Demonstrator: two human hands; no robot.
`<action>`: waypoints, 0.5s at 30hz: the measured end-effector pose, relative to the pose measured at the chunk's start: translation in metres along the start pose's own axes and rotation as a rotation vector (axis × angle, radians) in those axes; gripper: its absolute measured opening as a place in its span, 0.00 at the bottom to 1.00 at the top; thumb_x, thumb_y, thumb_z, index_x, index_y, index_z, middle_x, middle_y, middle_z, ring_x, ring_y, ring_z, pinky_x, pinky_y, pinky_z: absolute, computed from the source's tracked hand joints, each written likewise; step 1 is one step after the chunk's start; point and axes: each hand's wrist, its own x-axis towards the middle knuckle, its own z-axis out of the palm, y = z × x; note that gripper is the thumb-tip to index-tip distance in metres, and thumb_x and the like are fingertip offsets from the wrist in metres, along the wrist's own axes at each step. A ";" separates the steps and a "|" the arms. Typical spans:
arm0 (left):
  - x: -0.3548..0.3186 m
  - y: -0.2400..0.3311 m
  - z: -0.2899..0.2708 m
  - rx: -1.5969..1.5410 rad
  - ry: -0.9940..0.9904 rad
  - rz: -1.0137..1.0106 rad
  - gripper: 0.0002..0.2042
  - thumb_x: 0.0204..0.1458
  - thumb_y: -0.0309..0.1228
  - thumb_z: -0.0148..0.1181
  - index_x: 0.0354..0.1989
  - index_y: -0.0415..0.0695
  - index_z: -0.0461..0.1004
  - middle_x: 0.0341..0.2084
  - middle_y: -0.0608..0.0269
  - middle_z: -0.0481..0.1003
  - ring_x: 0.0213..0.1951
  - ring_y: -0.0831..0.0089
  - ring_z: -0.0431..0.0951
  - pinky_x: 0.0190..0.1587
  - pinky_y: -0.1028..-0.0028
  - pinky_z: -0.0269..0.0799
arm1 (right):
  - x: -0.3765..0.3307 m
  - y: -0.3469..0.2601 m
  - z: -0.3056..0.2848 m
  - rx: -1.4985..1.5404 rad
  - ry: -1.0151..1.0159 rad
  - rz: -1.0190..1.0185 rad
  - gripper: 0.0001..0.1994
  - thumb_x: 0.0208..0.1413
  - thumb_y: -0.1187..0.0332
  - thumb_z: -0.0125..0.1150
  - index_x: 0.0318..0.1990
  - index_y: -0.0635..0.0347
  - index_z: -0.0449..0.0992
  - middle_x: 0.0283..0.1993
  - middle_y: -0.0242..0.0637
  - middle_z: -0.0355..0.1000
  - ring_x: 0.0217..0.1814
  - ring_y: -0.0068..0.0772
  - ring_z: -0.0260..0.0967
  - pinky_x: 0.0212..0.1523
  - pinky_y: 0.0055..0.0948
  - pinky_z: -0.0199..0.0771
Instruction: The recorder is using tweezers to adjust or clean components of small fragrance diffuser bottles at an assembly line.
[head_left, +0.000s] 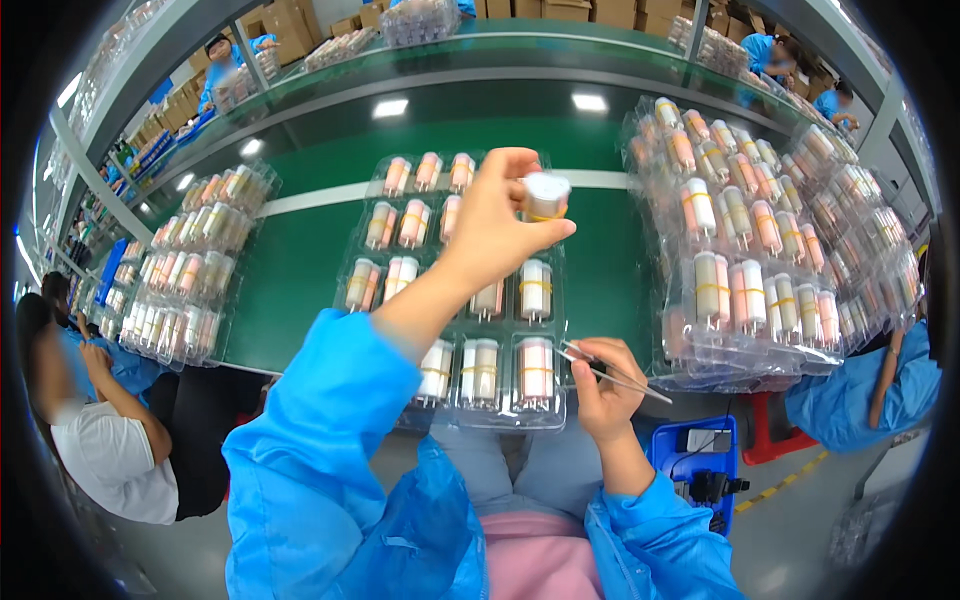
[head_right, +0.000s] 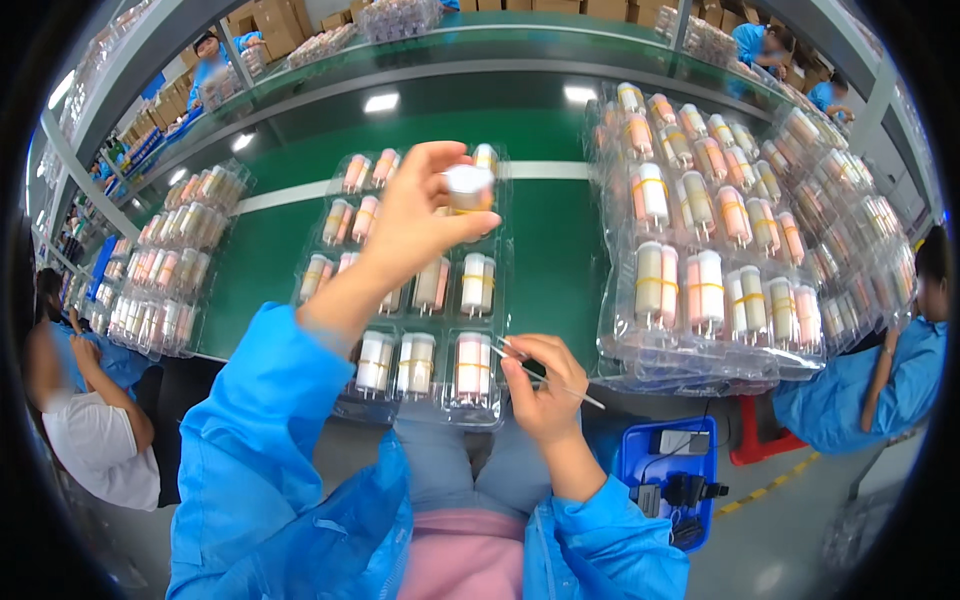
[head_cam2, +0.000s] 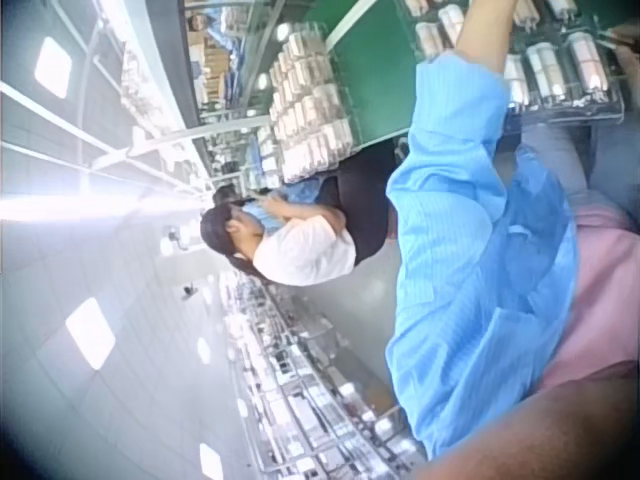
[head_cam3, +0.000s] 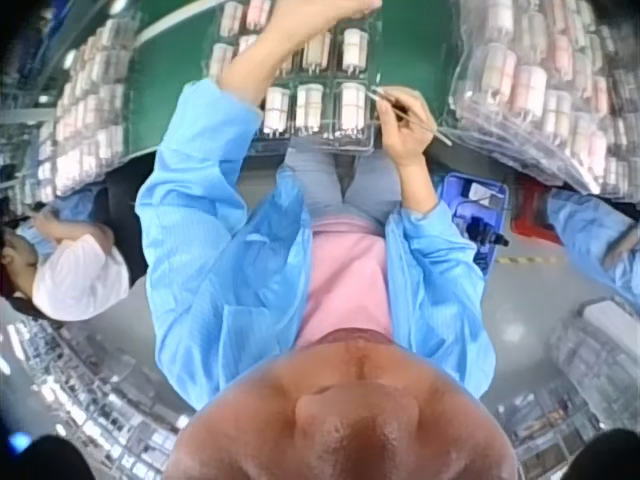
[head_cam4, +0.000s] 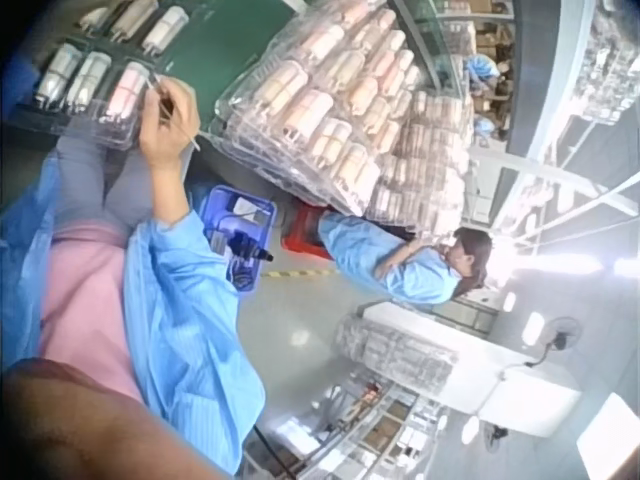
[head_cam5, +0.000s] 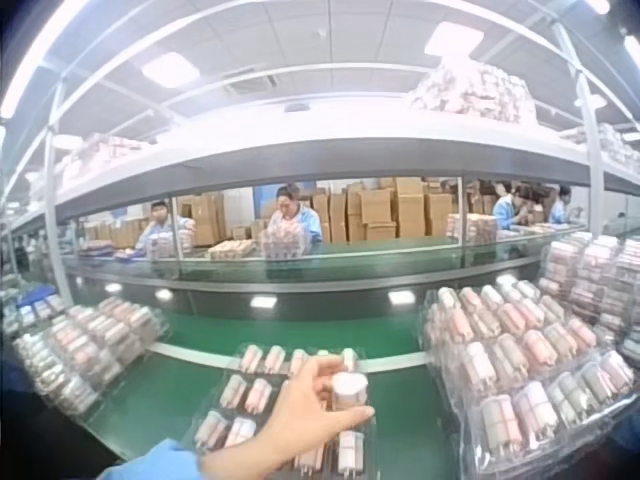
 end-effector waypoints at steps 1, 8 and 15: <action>-0.014 0.017 -0.009 -0.288 -0.071 -0.173 0.22 0.39 0.20 0.68 0.43 0.38 0.65 0.38 0.57 0.73 0.41 0.67 0.76 0.40 0.68 0.74 | -0.001 0.001 -0.001 0.013 0.011 0.017 0.09 0.46 0.81 0.61 0.37 0.66 0.74 0.34 0.44 0.74 0.31 0.32 0.71 0.34 0.25 0.71; -0.169 0.055 -0.022 -0.558 0.055 -0.298 0.16 0.41 0.21 0.63 0.38 0.40 0.65 0.32 0.55 0.72 0.34 0.71 0.74 0.38 0.73 0.71 | -0.008 -0.012 0.004 0.272 0.027 0.206 0.08 0.54 0.76 0.59 0.40 0.68 0.73 0.41 0.44 0.71 0.39 0.29 0.71 0.38 0.25 0.72; -0.212 0.038 0.017 -0.137 0.081 -0.332 0.13 0.39 0.19 0.70 0.28 0.43 0.70 0.21 0.70 0.73 0.24 0.87 0.70 0.27 0.84 0.65 | -0.010 -0.070 -0.009 0.394 -0.065 0.396 0.12 0.55 0.69 0.59 0.42 0.69 0.72 0.42 0.45 0.70 0.40 0.33 0.73 0.39 0.27 0.77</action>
